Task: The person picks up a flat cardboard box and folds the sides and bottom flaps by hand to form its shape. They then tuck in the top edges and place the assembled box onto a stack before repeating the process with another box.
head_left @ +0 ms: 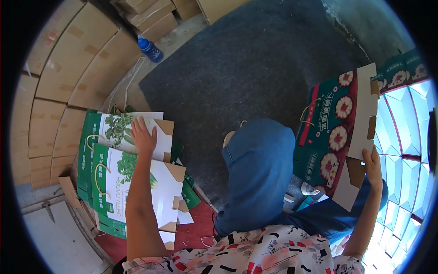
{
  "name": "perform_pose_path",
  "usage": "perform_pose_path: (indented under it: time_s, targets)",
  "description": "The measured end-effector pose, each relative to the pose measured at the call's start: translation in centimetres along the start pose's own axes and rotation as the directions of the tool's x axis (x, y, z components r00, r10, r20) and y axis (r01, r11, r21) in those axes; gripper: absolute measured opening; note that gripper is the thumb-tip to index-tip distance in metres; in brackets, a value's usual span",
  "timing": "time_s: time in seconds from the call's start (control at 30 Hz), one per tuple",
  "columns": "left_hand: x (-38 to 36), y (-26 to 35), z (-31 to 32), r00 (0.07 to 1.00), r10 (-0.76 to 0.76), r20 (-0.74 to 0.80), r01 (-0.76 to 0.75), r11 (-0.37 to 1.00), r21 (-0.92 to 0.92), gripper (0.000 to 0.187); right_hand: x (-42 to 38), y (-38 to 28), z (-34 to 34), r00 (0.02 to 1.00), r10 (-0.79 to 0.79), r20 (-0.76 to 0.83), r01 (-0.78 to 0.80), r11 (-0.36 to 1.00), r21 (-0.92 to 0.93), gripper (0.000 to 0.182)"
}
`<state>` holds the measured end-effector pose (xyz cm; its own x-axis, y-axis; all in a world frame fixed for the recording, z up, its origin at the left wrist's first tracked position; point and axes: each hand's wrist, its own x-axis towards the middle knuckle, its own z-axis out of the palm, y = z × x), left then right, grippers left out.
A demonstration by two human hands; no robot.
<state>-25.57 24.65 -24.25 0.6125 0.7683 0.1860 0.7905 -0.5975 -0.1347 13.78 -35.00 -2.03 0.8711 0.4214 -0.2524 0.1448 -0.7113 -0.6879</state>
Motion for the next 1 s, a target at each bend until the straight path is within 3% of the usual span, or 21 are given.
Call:
perform_pose_path:
  time_s: [0.17, 0.23, 0.3, 0.4, 0.53, 0.7, 0.73, 0.87, 0.9, 1.0]
  targets:
    - [8.7, 2.6, 1.4, 0.926, -0.031, 0.376, -0.034, 0.986, 0.165, 0.100, -0.1, -1.4, 0.2, 0.997, 0.072, -0.034, -0.073, 0.997, -0.009, 0.030]
    - [9.7, 2.3, 2.9, 0.810, -0.056, 0.584, -0.075, 0.978, 0.197, 0.097, -0.2, -1.8, 0.4, 0.995, 0.084, -0.058, -0.086, 0.996, -0.039, 0.031]
    - [10.7, 2.7, 2.0, 0.634, -0.036, 0.773, -0.128, 0.980, 0.150, 0.089, -0.2, -2.4, 0.5, 0.992, 0.099, -0.080, -0.107, 0.990, -0.095, 0.031]
    - [7.9, 2.5, 2.5, 0.553, 0.087, 0.829, -0.257, 0.964, 0.070, 0.082, -0.1, -2.2, 0.1, 0.990, 0.123, -0.062, -0.130, 0.985, -0.113, 0.031]
    - [2.4, 0.7, 2.5, 0.730, 0.305, 0.611, -0.357, 0.933, -0.039, 0.074, -0.2, -2.2, 0.4, 0.985, 0.155, -0.075, -0.159, 0.985, -0.059, 0.032]
    - [-1.1, -1.7, 0.1, 0.838, 0.467, 0.282, -0.418, 0.882, -0.218, 0.060, -0.4, -1.8, 0.6, 0.984, 0.148, -0.098, -0.151, 0.988, -0.025, 0.034]
    - [-1.9, -2.2, 0.1, 0.846, 0.497, 0.192, -0.444, 0.857, -0.263, 0.058, -0.5, -2.1, 0.6, 0.986, 0.139, -0.090, -0.142, 0.989, -0.028, 0.034]
    - [-5.1, -2.8, -0.5, 0.805, 0.553, 0.216, -0.497, 0.826, -0.265, 0.043, -0.5, -2.1, 0.6, 0.991, 0.118, -0.057, -0.120, 0.992, -0.028, 0.034]
    - [-5.7, -3.0, -0.5, 0.801, 0.582, 0.142, -0.534, 0.801, -0.269, 0.038, -0.5, -2.1, 0.6, 0.991, 0.120, -0.050, -0.122, 0.992, -0.024, 0.034]
    - [-6.8, -3.8, -1.0, 0.792, 0.595, 0.135, -0.549, 0.792, -0.269, 0.036, -0.6, -2.1, 0.4, 0.991, 0.130, -0.020, -0.130, 0.990, -0.047, 0.034]
